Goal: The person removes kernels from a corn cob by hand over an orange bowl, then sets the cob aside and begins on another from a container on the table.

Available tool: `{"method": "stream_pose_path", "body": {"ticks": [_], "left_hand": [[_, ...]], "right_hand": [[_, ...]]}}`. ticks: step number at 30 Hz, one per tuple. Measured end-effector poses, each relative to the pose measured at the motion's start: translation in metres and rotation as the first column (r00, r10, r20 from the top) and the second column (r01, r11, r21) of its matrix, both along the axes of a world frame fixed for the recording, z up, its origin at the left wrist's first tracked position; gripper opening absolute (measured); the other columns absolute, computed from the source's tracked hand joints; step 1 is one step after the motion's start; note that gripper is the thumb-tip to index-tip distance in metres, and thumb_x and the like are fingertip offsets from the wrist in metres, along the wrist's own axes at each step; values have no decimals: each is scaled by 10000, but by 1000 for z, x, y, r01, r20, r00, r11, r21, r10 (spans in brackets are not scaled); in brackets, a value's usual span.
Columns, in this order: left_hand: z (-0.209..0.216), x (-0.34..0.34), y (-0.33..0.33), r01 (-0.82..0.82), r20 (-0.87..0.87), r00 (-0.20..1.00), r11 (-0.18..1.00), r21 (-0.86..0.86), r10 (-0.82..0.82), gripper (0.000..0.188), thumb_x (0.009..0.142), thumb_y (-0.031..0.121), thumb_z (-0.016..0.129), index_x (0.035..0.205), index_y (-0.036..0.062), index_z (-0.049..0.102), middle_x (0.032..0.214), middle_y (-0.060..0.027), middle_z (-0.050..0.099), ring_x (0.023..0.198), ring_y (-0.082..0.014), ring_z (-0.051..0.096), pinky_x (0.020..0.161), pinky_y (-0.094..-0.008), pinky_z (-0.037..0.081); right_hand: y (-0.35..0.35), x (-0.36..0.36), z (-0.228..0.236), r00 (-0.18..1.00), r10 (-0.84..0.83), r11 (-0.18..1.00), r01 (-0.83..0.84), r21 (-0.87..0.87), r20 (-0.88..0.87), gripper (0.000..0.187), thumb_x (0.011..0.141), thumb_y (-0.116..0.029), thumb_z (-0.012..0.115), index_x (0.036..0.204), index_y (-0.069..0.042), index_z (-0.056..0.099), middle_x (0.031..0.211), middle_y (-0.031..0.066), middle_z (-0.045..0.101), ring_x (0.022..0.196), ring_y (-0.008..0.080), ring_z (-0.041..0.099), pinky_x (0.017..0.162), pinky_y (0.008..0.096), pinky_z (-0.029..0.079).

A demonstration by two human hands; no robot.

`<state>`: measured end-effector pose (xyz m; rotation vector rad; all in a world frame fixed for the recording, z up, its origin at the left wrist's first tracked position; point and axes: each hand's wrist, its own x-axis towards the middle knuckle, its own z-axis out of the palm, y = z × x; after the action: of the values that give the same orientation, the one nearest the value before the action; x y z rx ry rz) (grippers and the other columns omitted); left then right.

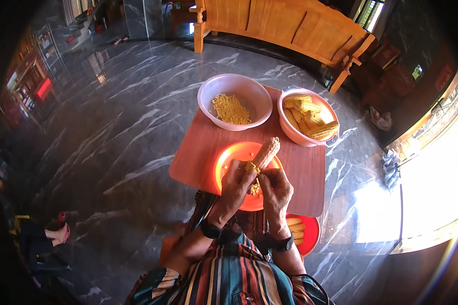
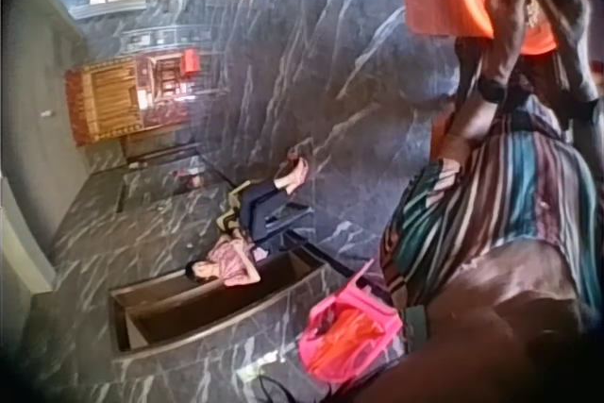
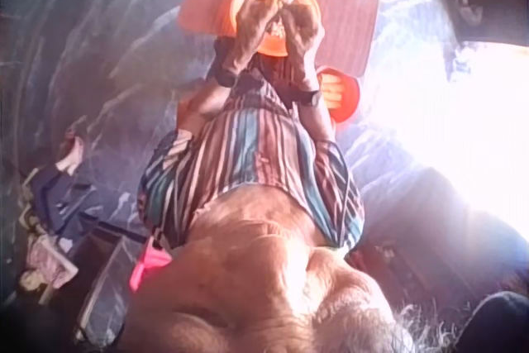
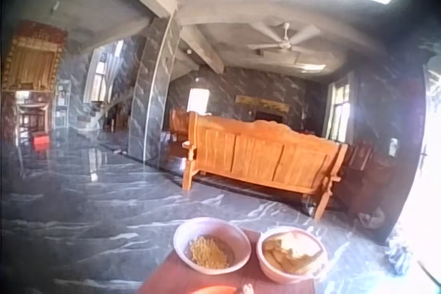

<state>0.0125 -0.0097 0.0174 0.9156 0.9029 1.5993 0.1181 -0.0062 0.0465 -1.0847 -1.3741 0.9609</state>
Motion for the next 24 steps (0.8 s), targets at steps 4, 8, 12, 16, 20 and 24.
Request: {"method": "stream_pose_path", "body": {"ticks": [4, 8, 12, 16, 20, 24], "left_hand": [[1, -3, -7, -57, -140, 988, 998, 23, 60, 176, 913, 175, 532, 984, 36, 451, 741, -5, 516, 605, -33, 446, 508, -200, 379], [-7, -6, -7, -89, -173, 980, 994, 65, 100, 168, 911, 169, 532, 977, 39, 449, 762, -6, 513, 639, -33, 447, 538, -197, 383], [-3, -7, -7, -54, -93, 994, 999, -4, 54, 180, 910, 191, 540, 972, 47, 450, 780, -9, 523, 653, -36, 466, 548, -194, 391], [-6, -10, 3, 25, 173, 985, 993, -120, -4, 188, 920, 223, 512, 973, 49, 461, 645, -14, 521, 509, -47, 433, 457, -199, 350], [-2, -16, 13, 53, 240, 971, 985, -163, -12, 231, 935, 302, 457, 946, 72, 480, 639, -23, 520, 488, -58, 433, 435, -200, 334], [-9, -18, 27, 22, 239, 971, 979, -202, 28, 265, 924, 334, 457, 941, 72, 486, 658, -35, 529, 486, -74, 449, 425, -202, 340]], "right_hand": [[0, -3, -15, 999, -36, 999, 36, -23, -19, 111, 829, -77, 605, 876, 18, 571, 773, 74, 617, 678, 83, 552, 612, 235, 445], [1, -11, -8, 998, -25, 997, 21, -80, -51, 120, 853, -98, 567, 857, 20, 549, 740, 60, 591, 682, 92, 531, 618, 245, 449], [4, -13, -15, 995, -25, 990, 10, -141, -101, 150, 871, -122, 550, 853, 26, 541, 741, 48, 573, 685, 90, 512, 630, 243, 445], [14, -17, -19, 949, -66, 980, 4, -200, -308, 150, 894, -159, 531, 814, -32, 534, 641, -19, 499, 544, 37, 438, 499, 179, 360], [21, -8, -21, 953, -29, 984, -26, -175, -303, 92, 878, -105, 540, 825, -29, 539, 694, -12, 513, 580, 42, 446, 531, 180, 366], [29, 5, -34, 991, 17, 987, -38, -158, -133, 83, 846, -83, 578, 839, -2, 560, 720, -6, 532, 610, 41, 441, 565, 178, 372]]}}
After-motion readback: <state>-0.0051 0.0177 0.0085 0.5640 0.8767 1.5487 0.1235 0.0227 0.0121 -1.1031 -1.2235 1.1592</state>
